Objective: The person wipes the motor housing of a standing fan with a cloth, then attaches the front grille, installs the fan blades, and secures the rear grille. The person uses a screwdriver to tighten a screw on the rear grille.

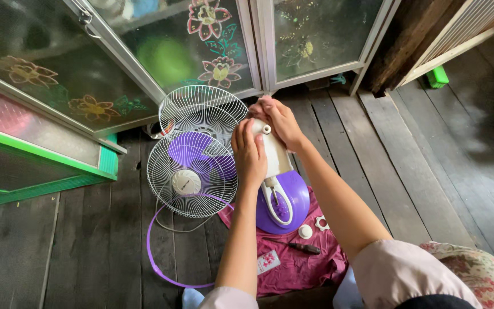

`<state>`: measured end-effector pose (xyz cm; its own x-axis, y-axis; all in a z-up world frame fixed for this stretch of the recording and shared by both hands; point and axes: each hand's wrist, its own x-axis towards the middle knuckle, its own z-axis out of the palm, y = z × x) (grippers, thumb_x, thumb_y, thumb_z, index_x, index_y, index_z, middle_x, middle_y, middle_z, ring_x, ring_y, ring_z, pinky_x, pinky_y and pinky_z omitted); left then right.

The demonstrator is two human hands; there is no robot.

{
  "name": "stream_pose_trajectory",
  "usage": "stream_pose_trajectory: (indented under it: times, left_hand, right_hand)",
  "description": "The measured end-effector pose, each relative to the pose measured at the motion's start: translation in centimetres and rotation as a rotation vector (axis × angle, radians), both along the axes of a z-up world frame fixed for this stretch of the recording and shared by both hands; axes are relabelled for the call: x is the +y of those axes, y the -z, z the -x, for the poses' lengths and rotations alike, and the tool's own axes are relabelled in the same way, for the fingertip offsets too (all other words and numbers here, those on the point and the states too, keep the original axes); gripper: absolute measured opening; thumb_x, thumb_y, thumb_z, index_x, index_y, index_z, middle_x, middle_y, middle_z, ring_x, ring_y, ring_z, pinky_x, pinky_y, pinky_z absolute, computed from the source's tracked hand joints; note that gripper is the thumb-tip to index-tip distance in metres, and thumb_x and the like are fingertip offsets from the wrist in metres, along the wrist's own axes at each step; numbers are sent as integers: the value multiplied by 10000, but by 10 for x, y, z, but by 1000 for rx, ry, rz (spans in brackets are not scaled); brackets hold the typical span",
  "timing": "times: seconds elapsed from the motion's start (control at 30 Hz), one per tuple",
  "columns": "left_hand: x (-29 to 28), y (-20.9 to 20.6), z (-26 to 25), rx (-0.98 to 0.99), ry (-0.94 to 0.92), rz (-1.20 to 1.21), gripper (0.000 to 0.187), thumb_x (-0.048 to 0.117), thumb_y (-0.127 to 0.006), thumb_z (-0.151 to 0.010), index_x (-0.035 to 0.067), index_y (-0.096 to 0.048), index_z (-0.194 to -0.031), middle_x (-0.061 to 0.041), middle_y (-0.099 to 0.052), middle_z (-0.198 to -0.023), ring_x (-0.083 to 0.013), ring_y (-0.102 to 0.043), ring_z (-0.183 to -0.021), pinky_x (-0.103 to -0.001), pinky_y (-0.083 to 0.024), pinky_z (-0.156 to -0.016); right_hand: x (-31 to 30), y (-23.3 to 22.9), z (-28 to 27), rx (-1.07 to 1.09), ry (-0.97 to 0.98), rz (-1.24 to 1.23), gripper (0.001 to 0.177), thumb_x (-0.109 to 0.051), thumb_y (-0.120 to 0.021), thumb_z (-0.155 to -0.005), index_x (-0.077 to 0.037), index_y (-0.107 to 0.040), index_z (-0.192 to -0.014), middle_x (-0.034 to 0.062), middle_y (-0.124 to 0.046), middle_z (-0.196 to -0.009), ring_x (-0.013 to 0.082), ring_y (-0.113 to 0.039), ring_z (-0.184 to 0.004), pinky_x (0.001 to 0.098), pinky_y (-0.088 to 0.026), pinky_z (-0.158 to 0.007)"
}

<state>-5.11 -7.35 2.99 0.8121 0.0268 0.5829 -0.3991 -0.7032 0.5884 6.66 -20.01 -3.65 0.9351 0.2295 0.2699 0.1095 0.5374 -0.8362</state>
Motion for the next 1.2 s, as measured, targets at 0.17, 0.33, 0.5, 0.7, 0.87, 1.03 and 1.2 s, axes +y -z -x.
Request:
stream_pose_trajectory:
  times: [0.17, 0.33, 0.5, 0.7, 0.87, 1.03, 1.2]
  left_hand:
    - [-1, -4, -1, -11, 7, 11, 408, 108, -555, -1009, 15, -495, -1402, -165, -520, -1445, -376, -463, -1386, -476, -373, -1170]
    - [-3, -4, -3, -15, 55, 35, 400, 111, -557, -1013, 14, -498, -1396, -165, -532, -1433, -377, -475, -1377, -476, -374, -1175]
    - [-6, 7, -6, -22, 24, -9, 406, 112, -561, -1022, 18, -502, -1412, -156, -526, -1462, -397, -446, -1407, -481, -367, -1187]
    - [-2, 18, -14, -86, 1, -39, 475, 109, -578, -961, 11, -489, -1418, -166, -502, -1482, -402, -424, -1416, -490, -355, -1194]
    - [-3, 20, -15, -11, 26, 54, 430, 110, -591, -992, 38, -511, -1408, -142, -532, -1449, -370, -461, -1394, -473, -361, -1183]
    - [-4, 19, -17, -49, 58, 40, 415, 143, -584, -1023, 45, -497, -1417, -132, -528, -1455, -352, -468, -1399, -466, -361, -1195]
    - [-6, 23, -23, -25, 17, -24, 416, 175, -601, -1022, 67, -512, -1414, -105, -521, -1458, -416, -401, -1421, -507, -319, -1197]
  right_hand:
    - [-12, 2, 30, 267, 9, -123, 423, -300, -404, -1137, 41, -526, -1357, 76, -612, -1308, 130, -592, -1176, 288, -478, -1038]
    - [-27, -16, 124, 499, 136, 45, 566, -201, -349, -1010, -71, -379, -1559, 75, -536, -1466, 231, -523, -1243, 366, -422, -973]
    - [-19, -47, 138, -88, 282, 286, 544, -111, -420, -1049, -12, -357, -1581, 110, -414, -1619, 237, -380, -1505, 347, -280, -1238]
    - [-7, -42, 113, -339, 409, 787, 596, -137, -515, -1049, 7, -317, -1593, 160, -374, -1581, 262, -375, -1487, 369, -306, -1231]
    - [-30, 16, 91, -64, 364, 383, 518, -187, -449, -1098, 16, -330, -1559, 157, -391, -1620, 253, -365, -1518, 364, -265, -1253]
    - [-33, 53, 149, 255, 506, 337, 550, -223, -429, -1086, 50, -299, -1546, 94, -340, -1607, 197, -297, -1501, 340, -209, -1223]
    - [4, 15, 205, -120, 780, 605, 510, -41, -515, -996, 10, -451, -1500, 167, -515, -1353, 265, -524, -1204, 353, -416, -1114]
